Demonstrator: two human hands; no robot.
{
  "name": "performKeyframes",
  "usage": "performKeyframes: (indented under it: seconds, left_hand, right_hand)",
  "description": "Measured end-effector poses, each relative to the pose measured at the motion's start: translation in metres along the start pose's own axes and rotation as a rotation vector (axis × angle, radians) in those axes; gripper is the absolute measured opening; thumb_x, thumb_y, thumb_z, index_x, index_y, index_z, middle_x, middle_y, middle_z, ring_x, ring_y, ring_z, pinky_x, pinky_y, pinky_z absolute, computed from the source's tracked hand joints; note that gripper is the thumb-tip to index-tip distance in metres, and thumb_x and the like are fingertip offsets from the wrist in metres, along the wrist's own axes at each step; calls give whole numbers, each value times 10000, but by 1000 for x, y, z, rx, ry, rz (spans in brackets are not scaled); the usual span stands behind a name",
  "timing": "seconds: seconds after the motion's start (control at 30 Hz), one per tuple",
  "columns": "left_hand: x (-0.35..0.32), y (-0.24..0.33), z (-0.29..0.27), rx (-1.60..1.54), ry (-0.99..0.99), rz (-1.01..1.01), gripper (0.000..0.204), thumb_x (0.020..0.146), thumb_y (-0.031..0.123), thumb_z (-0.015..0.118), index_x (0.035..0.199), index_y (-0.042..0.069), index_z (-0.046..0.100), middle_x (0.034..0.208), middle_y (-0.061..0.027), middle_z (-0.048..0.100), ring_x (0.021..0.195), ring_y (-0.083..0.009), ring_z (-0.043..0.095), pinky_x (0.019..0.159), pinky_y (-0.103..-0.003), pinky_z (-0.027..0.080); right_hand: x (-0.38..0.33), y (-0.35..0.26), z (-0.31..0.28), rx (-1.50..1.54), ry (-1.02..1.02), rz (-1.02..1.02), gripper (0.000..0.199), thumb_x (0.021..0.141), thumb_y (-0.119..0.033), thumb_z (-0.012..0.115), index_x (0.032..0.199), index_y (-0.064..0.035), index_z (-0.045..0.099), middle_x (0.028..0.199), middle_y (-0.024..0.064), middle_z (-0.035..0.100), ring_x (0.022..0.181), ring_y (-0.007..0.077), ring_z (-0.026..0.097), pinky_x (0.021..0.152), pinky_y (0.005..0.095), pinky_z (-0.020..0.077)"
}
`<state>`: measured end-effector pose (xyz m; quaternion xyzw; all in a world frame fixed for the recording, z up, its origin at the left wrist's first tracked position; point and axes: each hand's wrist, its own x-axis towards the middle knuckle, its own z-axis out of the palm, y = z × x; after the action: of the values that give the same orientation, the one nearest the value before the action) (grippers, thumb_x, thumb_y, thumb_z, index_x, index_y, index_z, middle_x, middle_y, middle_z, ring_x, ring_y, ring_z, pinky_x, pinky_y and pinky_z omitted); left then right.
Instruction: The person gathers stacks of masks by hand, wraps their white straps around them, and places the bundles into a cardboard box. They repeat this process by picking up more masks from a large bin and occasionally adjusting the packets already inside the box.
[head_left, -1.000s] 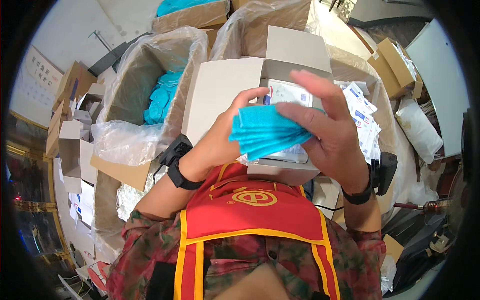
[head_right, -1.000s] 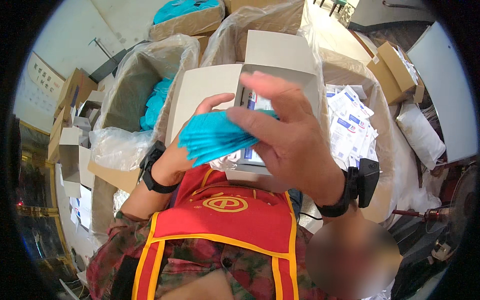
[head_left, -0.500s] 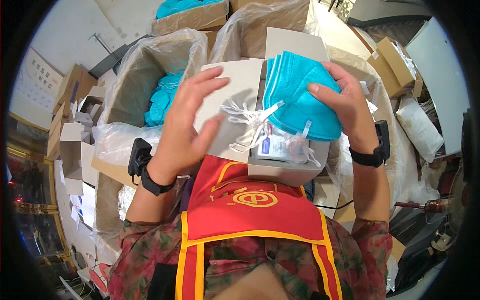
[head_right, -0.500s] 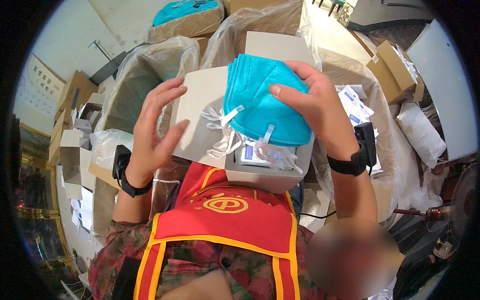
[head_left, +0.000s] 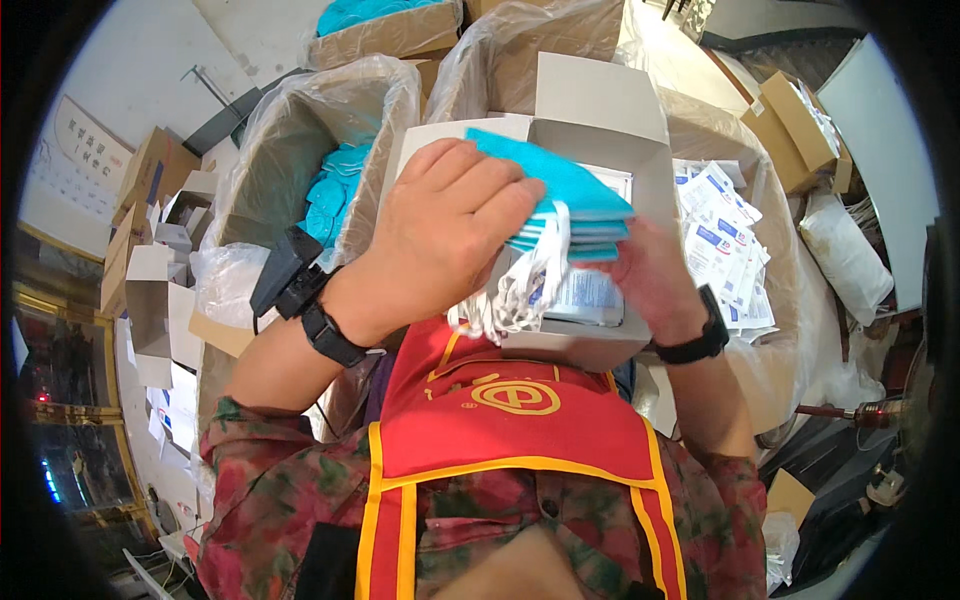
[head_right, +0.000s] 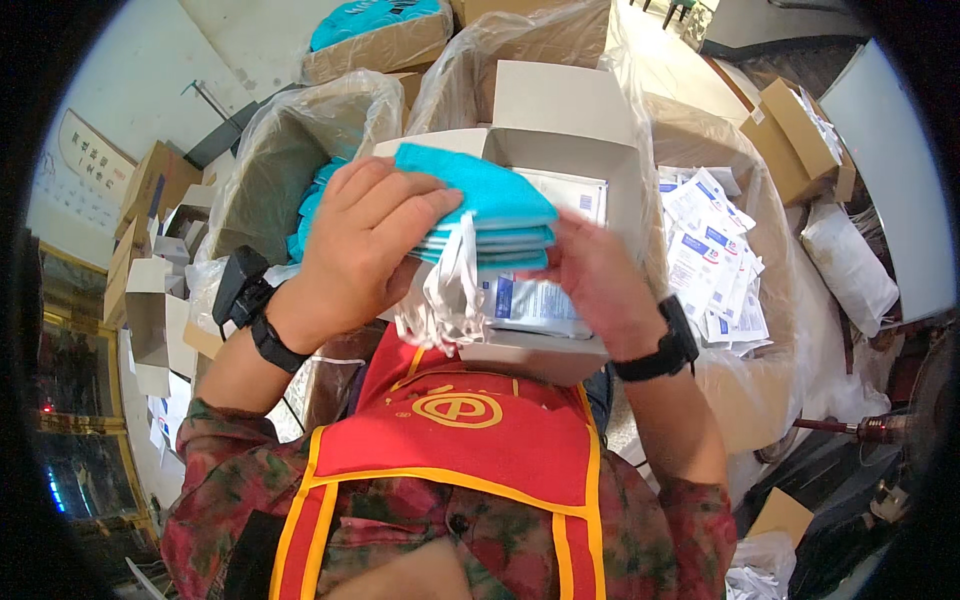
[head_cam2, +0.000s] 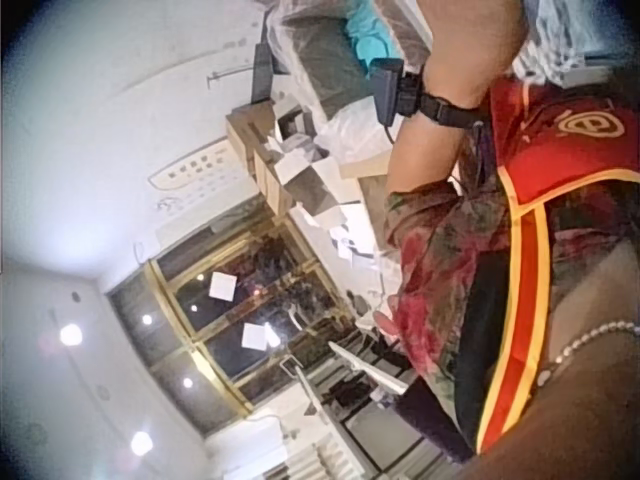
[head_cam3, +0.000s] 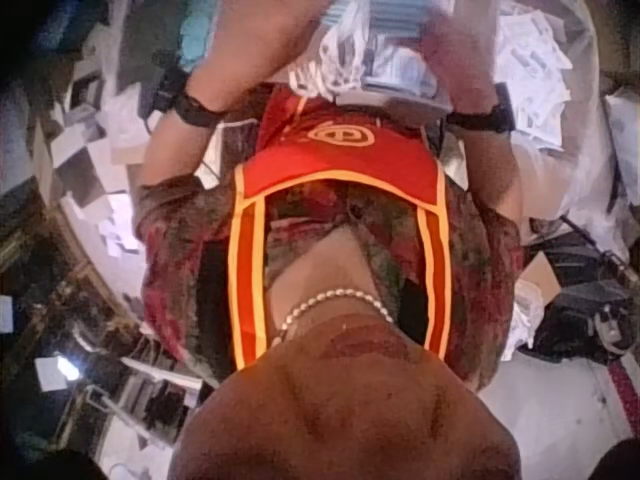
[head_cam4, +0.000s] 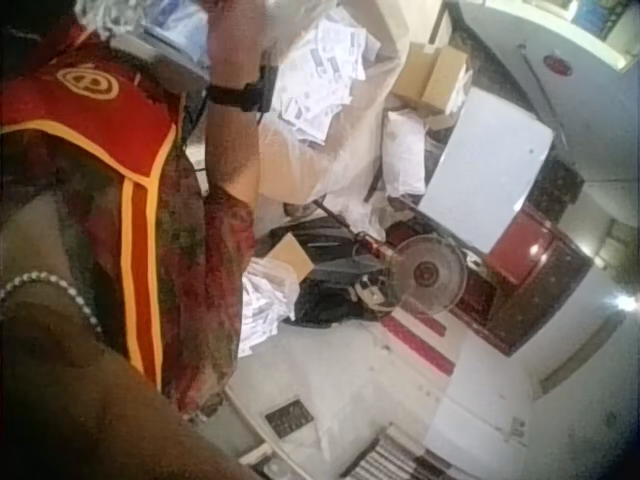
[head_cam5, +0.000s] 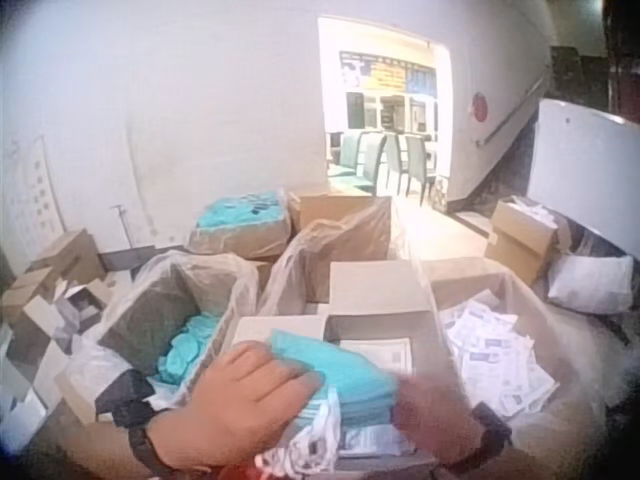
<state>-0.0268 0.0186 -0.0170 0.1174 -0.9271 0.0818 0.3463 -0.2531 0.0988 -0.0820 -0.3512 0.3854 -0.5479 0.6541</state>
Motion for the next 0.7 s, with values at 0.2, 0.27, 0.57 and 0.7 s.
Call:
performKeyframes:
  seconds: [0.2, 0.27, 0.57, 0.7]
  left_hand:
    - [-6, 7, -5, 17, -182, -77, 380, 597, 8, 665, 968, 54, 594, 873, -78, 565, 806, -278, 542, 707, -379, 443]
    - [-8, 6, -9, 15, -209, -99, 364, 601, 12, 669, 953, 52, 584, 859, -88, 559, 807, -289, 547, 701, -387, 446]
    - [-45, 32, 2, -639, -455, -290, 324, 697, 202, 701, 919, 60, 513, 856, -152, 564, 827, -381, 560, 694, -461, 455]
    - [-47, 62, 8, -901, -510, -424, 330, 704, 243, 725, 906, 70, 532, 821, -147, 603, 804, -374, 591, 676, -448, 470]
  right_hand:
    - [-16, 14, 34, -434, -237, -20, 275, 922, -174, 559, 1149, -21, 573, 1061, 40, 609, 954, 99, 546, 841, 229, 435]
    - [-19, 7, 37, -575, -251, 11, 238, 920, -167, 560, 1107, -20, 583, 1020, 41, 613, 956, 92, 535, 841, 230, 429]
    - [-64, -39, 57, -658, -411, 171, 186, 938, -173, 569, 1001, -4, 615, 801, 12, 628, 752, 99, 607, 638, 270, 463]
    - [-64, -30, 73, -833, -534, -375, 194, 889, -186, 637, 1014, -37, 639, 851, 114, 649, 768, 286, 638, 674, 339, 488]
